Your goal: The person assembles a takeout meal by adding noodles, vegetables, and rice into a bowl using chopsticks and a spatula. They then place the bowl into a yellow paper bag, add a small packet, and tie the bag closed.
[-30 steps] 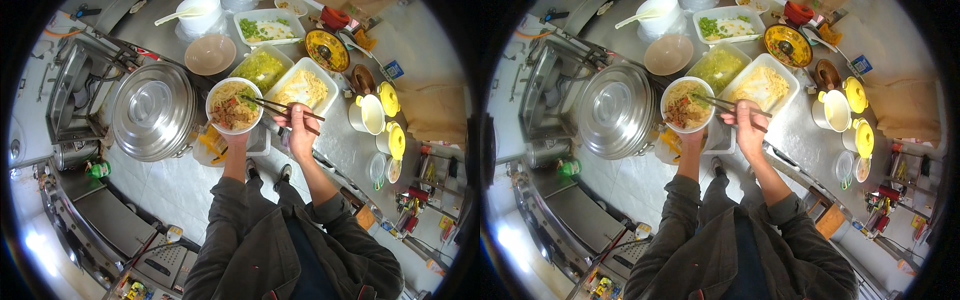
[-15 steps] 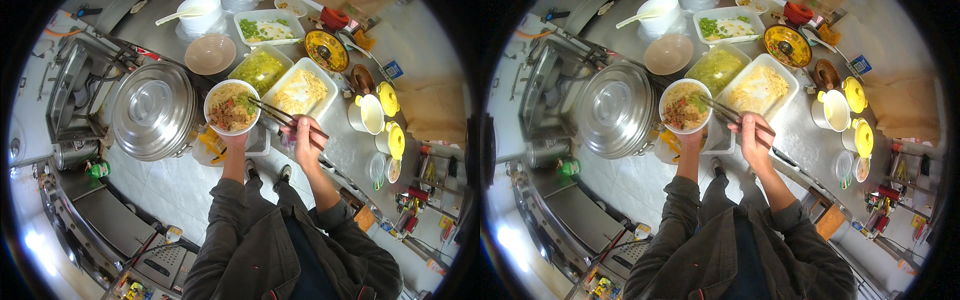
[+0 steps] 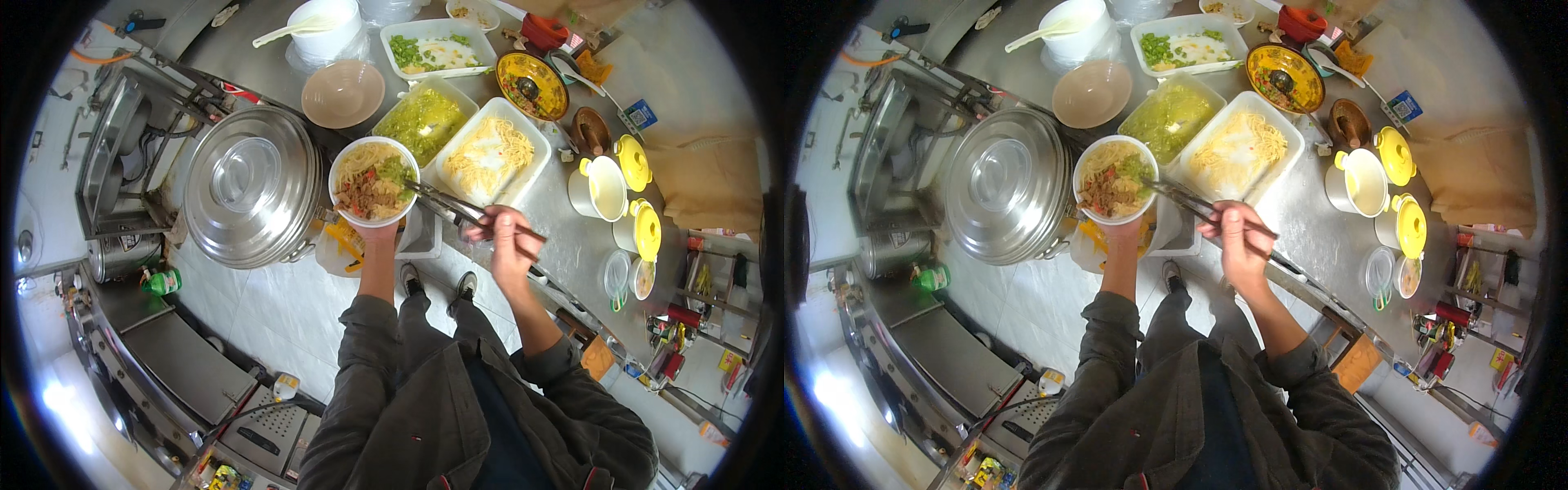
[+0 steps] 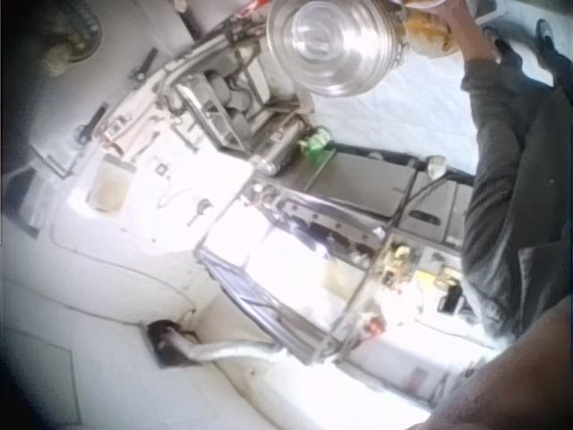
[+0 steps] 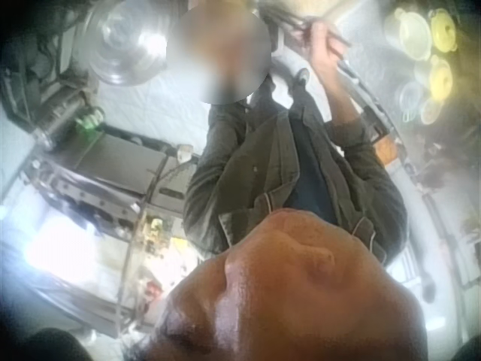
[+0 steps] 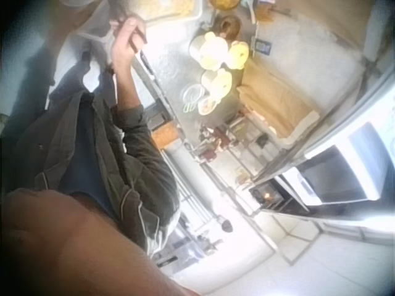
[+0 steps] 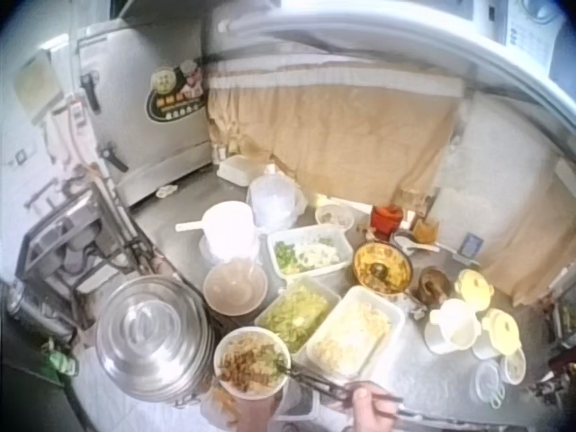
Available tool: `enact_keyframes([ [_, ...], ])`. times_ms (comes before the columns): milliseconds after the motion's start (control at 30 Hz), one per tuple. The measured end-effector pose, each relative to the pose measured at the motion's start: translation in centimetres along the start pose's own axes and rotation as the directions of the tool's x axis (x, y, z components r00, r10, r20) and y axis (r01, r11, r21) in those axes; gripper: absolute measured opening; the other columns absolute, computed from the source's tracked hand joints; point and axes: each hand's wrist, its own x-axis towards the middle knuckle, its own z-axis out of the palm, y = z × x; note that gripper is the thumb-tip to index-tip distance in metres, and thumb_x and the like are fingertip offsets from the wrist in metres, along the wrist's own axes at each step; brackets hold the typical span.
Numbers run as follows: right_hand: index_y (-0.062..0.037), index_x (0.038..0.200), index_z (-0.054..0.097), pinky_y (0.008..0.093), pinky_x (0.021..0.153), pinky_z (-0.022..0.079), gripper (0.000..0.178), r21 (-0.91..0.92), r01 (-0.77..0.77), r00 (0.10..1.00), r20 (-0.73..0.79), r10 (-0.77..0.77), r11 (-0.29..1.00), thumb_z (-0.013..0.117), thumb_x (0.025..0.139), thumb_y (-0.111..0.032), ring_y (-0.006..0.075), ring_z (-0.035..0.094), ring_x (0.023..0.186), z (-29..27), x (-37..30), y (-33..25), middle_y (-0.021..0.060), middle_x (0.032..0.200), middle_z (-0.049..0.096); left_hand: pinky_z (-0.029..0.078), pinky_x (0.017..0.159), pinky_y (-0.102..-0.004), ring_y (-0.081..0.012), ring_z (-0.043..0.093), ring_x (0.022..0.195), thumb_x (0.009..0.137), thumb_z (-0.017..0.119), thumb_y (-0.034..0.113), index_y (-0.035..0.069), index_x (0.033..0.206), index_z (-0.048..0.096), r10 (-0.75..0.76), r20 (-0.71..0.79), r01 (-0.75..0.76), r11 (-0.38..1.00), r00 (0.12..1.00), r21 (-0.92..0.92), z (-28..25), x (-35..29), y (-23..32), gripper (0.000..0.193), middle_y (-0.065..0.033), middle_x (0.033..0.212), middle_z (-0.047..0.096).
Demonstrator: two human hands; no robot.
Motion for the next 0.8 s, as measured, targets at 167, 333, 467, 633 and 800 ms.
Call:
enact_keyframes([
  [167, 0.0074, 0.109, 0.060, 0.0314, 0.058, 0.057, 0.038, 0.050, -0.077, 0.988, -0.128, 0.083, 0.996, 0.049, 0.106, -0.029, 0.0218, 0.069, 0.066, -0.1, 6.7, 1.7, 0.0138, 0.087, 0.064, 0.034, 0.114, -0.0582, -0.0370, 0.039, 0.140, 0.091, 0.045, 0.071, 0.018, 0.150, 0.041, -0.022, -0.090, 0.029, 0.996, 0.996, 0.083, -0.1, -0.6, 1.4, 0.079, -0.0114, 0.153, 0.041],
  [333, 0.0056, 0.110, 0.062, 0.0303, 0.055, 0.057, 0.033, 0.191, -0.256, 0.943, -0.164, 0.288, 0.947, 0.050, 0.106, -0.025, 0.0212, 0.069, 0.066, 2.3, 13.1, 10.2, 0.0124, 0.090, 0.064, 0.034, 0.114, -0.0600, -0.0377, 0.038, 0.141, 0.090, 0.044, 0.072, 0.018, 0.150, 0.041, -0.094, -0.123, 0.100, 0.994, 0.988, 0.043, 0.4, -1.5, 2.3, 0.081, -0.0124, 0.154, 0.040],
  [467, 0.0077, 0.105, 0.058, 0.0300, 0.059, 0.058, 0.037, 0.263, -0.354, 0.885, -0.218, 0.412, 0.898, 0.047, 0.107, -0.028, 0.0210, 0.069, 0.066, 4.2, 13.1, 12.8, 0.0155, 0.092, 0.064, 0.034, 0.114, -0.0600, -0.0379, 0.038, 0.141, 0.089, 0.045, 0.074, 0.020, 0.152, 0.039, -0.029, -0.171, 0.061, 0.981, 0.985, 0.185, 0.0, -2.7, 3.3, 0.083, -0.0115, 0.155, 0.039],
  [633, 0.0061, 0.103, 0.060, 0.0319, 0.058, 0.060, 0.033, 0.355, -0.268, 0.870, -0.310, 0.383, 0.896, 0.048, 0.106, -0.025, 0.0248, 0.070, 0.067, 4.8, 12.3, 14.1, 0.0167, 0.088, 0.068, 0.034, 0.114, -0.0596, -0.0380, 0.038, 0.141, 0.089, 0.045, 0.075, 0.019, 0.151, 0.039, -0.055, -0.181, 0.082, 0.986, 0.982, 0.146, -1.0, -3.0, 4.0, 0.084, -0.0117, 0.155, 0.039],
  [800, 0.0065, 0.102, 0.059, 0.0327, 0.058, 0.060, 0.033, 0.340, -0.328, 0.856, -0.287, 0.429, 0.881, 0.050, 0.105, -0.025, 0.0270, 0.071, 0.068, 4.8, 12.4, 13.4, 0.0171, 0.088, 0.067, 0.033, 0.115, -0.0594, -0.0380, 0.037, 0.141, 0.088, 0.048, 0.074, 0.018, 0.152, 0.038, -0.089, -0.150, 0.099, 0.993, 0.985, 0.066, -1.7, -3.2, 4.2, 0.085, -0.0117, 0.156, 0.037],
])
